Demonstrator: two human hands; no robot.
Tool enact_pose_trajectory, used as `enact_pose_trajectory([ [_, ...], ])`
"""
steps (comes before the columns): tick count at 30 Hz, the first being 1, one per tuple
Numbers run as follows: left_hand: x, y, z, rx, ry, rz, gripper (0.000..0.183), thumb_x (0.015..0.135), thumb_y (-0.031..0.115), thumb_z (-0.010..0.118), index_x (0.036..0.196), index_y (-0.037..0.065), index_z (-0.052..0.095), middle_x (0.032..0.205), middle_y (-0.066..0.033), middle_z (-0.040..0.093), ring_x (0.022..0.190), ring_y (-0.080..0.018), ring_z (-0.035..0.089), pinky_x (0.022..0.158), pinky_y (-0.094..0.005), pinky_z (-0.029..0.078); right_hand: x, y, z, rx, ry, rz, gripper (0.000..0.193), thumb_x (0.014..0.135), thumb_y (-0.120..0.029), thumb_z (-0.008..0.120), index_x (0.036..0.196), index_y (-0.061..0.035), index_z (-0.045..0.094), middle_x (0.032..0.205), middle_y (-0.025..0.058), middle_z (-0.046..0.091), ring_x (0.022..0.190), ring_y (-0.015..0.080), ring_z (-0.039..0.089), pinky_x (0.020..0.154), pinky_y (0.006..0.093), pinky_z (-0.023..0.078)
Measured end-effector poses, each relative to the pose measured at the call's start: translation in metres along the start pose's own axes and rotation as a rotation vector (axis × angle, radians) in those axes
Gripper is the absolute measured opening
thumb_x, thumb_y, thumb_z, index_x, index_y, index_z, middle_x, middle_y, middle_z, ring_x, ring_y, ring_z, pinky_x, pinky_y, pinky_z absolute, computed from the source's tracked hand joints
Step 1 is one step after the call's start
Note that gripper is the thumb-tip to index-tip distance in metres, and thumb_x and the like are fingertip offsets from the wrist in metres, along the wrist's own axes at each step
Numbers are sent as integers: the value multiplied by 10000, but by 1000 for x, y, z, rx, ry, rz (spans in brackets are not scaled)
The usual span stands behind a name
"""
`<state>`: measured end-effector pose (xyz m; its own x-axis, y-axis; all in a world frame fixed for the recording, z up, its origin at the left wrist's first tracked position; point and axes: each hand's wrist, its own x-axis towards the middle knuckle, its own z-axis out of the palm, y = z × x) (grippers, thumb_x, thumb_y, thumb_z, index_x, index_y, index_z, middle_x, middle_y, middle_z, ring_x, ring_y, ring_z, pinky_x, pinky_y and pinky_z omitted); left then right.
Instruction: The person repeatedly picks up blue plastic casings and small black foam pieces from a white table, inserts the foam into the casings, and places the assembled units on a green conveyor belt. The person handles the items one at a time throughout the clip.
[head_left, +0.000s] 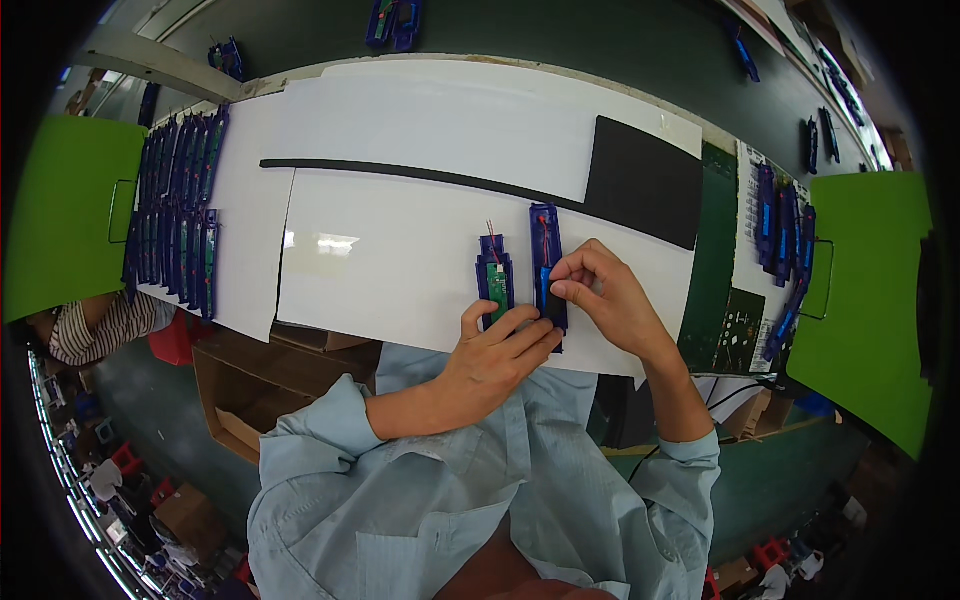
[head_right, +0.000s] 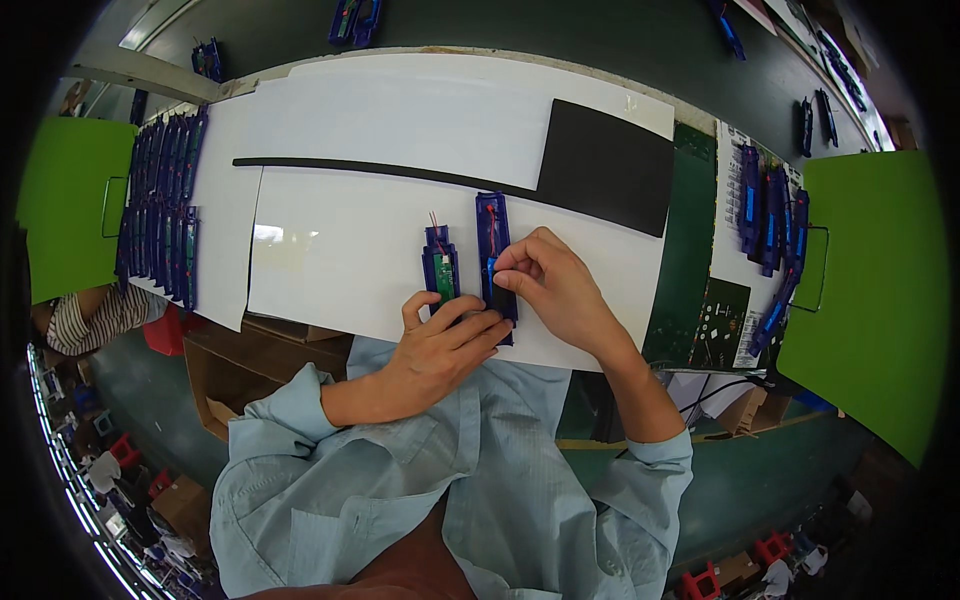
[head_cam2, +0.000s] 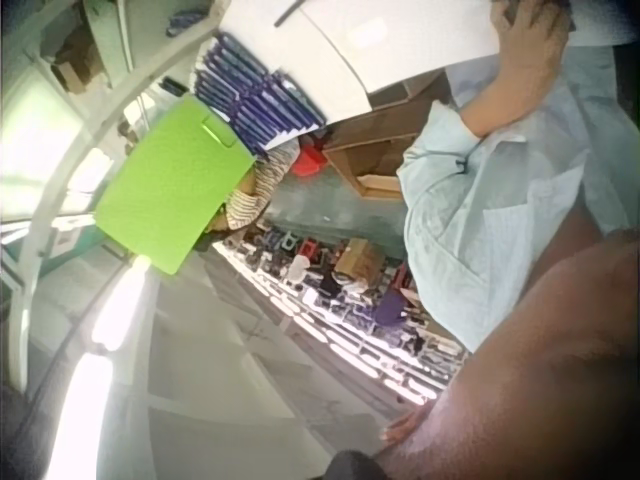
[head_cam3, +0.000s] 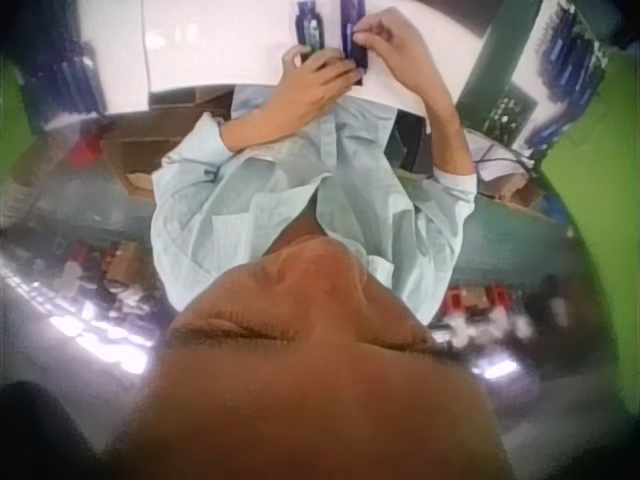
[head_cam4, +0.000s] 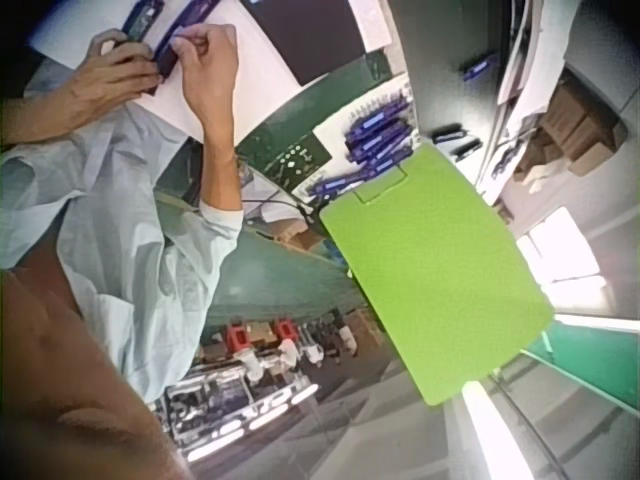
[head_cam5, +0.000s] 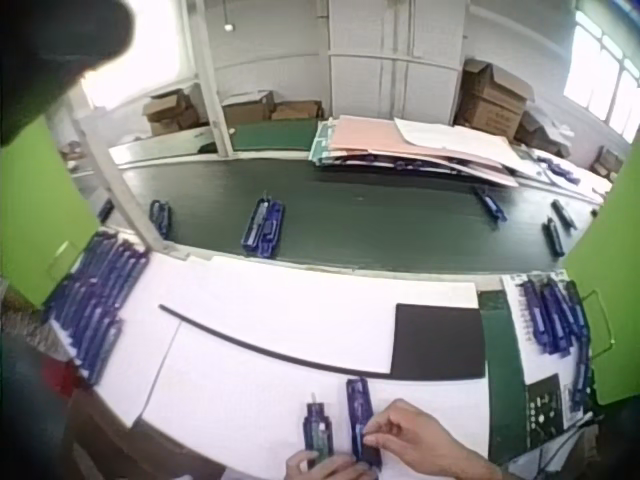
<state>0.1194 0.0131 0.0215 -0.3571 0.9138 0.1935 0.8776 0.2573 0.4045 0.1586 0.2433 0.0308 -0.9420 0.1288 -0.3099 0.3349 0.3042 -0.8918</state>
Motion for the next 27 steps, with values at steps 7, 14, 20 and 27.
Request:
enact_pose_trajectory([
  [7,-4,-6,0,-112,-9,13,417,863,176,829,1271,151,741,1270,24,684,1268,-172,576,1140,-525,268,-2,-5,10,-173,245,-167,201,916,-126,824,1071,-40,730,953,89,591,795,218,599,696,358,514],
  [14,-9,-22,-8,-191,-51,128,437,844,182,844,1269,168,743,1263,29,691,1278,-181,584,1162,-548,259,-2,-8,28,-681,399,-301,164,923,-162,816,982,-35,729,937,105,638,799,273,676,669,394,542],
  [20,8,-32,-29,-394,-127,101,386,853,160,821,1231,162,737,1288,17,680,1288,-184,587,1150,-529,256,0,-4,30,-165,406,-114,114,929,-95,796,962,-22,715,843,84,611,697,226,611,643,368,507],
  [27,71,-62,-32,29,238,2,256,872,85,775,1117,148,743,1259,-24,655,1179,-237,564,1059,-475,293,-8,-5,42,-133,419,-120,97,933,-46,790,979,-21,708,843,77,598,684,192,583,626,350,484],
])
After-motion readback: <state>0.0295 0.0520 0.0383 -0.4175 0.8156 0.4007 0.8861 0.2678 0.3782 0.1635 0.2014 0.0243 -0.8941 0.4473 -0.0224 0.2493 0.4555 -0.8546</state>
